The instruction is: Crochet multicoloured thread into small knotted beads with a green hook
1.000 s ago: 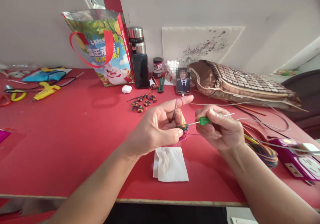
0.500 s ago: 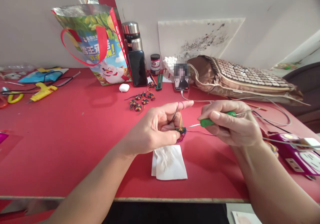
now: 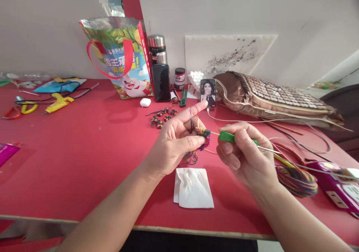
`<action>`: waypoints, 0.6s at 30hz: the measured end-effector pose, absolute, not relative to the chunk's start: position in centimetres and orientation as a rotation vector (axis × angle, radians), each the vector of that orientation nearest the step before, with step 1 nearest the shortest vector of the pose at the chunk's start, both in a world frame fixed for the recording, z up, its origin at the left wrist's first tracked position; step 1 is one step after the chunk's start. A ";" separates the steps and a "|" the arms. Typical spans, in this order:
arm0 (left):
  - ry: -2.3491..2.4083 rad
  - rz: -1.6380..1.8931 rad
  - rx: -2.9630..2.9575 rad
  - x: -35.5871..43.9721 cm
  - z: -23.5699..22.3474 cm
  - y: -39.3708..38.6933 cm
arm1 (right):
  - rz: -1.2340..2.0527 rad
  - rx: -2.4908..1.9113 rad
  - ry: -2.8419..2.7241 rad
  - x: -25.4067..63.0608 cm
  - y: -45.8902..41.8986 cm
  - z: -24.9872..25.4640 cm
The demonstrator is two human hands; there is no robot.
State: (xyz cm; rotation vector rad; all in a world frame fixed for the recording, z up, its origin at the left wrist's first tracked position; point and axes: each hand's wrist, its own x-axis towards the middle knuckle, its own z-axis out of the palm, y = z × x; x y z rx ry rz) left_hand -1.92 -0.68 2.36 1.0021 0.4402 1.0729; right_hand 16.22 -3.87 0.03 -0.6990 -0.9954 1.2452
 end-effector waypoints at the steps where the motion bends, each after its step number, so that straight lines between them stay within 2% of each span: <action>1: 0.442 1.086 0.996 -1.9 2.3 -0.7 | 1.221 -0.693 -0.997 16.0 -4.1 -0.1; 8: 0.479 0.984 1.014 -1.8 2.3 -1.2 | 1.044 -0.752 -1.138 15.4 -5.2 -0.2; 18: 0.408 0.815 1.031 -1.9 1.9 -1.3 | 1.790 -0.543 -0.912 18.0 -1.4 -0.4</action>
